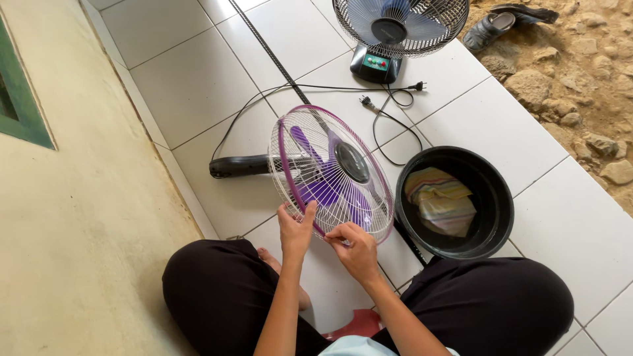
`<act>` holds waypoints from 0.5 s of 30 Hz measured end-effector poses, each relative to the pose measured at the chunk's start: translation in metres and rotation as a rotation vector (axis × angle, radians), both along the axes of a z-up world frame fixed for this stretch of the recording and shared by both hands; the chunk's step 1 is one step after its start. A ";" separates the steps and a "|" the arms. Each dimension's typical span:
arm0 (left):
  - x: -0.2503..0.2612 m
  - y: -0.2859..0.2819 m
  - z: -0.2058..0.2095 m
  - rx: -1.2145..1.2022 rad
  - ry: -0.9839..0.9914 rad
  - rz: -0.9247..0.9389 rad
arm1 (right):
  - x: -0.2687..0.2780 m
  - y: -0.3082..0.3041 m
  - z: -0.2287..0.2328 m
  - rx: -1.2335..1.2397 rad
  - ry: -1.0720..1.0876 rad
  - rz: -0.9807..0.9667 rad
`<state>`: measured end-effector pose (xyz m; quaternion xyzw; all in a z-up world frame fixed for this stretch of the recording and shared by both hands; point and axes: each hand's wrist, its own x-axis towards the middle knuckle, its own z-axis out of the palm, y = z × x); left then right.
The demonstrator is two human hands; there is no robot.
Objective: The person sits on a tiled floor and manipulates the front grille of a purple electric fan, repeatedly adjusting and pressing the rim and wire mesh with both hands. A second black fan and a bucket with a cloth are visible nearby.
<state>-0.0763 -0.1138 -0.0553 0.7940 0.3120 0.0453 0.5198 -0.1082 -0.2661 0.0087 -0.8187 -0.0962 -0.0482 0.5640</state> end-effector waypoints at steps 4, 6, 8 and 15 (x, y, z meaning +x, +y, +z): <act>-0.016 -0.010 0.001 -0.141 -0.138 -0.095 | 0.000 -0.004 0.010 0.056 0.086 0.047; -0.015 -0.011 0.007 -0.245 -0.218 -0.131 | 0.005 -0.007 0.012 0.080 0.128 0.044; -0.015 -0.011 0.014 -0.321 -0.152 -0.101 | 0.009 -0.009 0.013 0.099 0.148 0.002; -0.003 -0.010 0.033 -0.380 0.031 -0.013 | 0.019 -0.016 0.028 -0.095 -0.037 0.044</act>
